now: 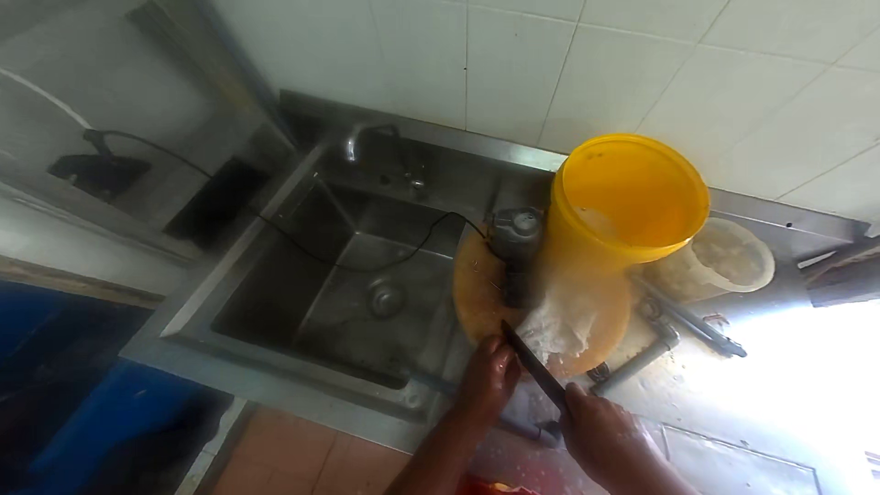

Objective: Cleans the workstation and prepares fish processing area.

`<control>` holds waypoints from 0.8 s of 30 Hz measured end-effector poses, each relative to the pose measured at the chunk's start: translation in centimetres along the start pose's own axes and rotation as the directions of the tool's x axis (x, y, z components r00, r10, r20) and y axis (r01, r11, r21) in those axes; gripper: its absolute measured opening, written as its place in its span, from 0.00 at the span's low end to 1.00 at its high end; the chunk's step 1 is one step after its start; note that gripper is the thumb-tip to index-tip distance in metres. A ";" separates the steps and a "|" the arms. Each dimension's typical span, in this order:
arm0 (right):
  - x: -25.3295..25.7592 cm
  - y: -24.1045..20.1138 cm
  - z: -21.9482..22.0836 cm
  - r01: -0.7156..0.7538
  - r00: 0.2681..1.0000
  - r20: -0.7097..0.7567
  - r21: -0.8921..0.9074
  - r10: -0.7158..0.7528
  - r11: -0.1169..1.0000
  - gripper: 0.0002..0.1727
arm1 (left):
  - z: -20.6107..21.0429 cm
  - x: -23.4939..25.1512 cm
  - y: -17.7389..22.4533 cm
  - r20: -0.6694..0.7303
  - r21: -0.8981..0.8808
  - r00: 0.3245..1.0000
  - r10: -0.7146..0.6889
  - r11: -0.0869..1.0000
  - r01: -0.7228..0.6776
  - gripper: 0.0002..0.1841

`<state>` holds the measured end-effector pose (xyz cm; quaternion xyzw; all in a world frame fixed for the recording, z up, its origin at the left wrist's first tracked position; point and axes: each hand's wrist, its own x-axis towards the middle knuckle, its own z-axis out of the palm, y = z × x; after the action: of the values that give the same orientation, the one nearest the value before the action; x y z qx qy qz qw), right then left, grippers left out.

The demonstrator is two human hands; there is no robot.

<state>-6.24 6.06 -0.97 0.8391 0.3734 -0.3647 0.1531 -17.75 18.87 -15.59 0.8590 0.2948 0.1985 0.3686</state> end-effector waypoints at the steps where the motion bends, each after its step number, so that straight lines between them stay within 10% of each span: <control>1: 0.4 -0.8 -0.5 0.008 1.000 0.005 -0.002 -0.008 1.000 0.18 | -0.1 0.1 -0.2 -0.003 -0.026 1.000 -0.002 1.000 0.002 0.10; 24: 2.8 0.9 -2.1 0.106 0.990 0.069 0.215 -0.124 0.971 0.22 | -0.2 0.2 -1.6 -0.098 -0.098 0.994 0.040 0.994 -0.049 0.08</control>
<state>-3.26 7.99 -1.59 0.8118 0.3740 -0.4448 0.0572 -18.26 19.98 -16.66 0.8352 0.2827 0.2622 0.3921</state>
